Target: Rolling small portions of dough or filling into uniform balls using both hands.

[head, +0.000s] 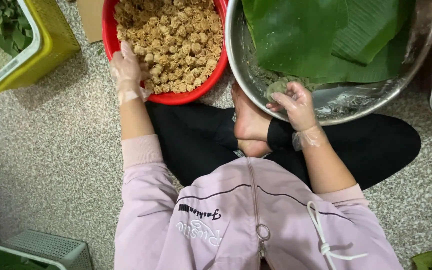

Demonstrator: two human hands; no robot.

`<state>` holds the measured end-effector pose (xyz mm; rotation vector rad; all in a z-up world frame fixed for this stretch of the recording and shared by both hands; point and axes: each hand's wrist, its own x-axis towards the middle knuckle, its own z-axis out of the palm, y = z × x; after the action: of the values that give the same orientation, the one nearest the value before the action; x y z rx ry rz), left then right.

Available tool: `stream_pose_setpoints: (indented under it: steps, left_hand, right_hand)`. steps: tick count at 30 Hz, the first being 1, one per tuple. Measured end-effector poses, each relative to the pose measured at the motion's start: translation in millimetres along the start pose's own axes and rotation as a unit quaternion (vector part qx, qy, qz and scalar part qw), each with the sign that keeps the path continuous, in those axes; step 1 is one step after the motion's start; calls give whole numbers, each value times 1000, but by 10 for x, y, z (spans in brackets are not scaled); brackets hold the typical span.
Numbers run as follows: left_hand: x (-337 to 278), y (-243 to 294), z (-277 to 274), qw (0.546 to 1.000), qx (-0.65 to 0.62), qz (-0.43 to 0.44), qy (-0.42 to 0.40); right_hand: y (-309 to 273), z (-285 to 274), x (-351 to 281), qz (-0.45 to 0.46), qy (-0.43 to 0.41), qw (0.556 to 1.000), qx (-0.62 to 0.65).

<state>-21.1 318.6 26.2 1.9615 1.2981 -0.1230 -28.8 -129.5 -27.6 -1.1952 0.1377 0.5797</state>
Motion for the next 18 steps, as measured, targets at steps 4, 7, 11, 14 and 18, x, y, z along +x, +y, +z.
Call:
stream_pose_setpoints:
  steps: [4, 7, 11, 14, 18]
  left_hand:
    - [84, 1, 95, 996, 33, 63, 58]
    - [274, -90, 51, 996, 68, 56, 30]
    - [-528, 453, -102, 991, 106, 48, -61]
    - [-8, 20, 313, 957, 251, 146, 1]
    - [-520, 457, 28, 994, 43, 94, -16]
  right_hand:
    - [-1, -6, 0, -1, 15, 1000, 11]
    - [-7, 16, -3, 1, 13, 1000, 9]
    - [9, 18, 5, -2, 9, 1000, 5]
    - [-7, 30, 13, 4, 11, 1000, 15]
    - [13, 3, -7, 5, 15, 1000, 5]
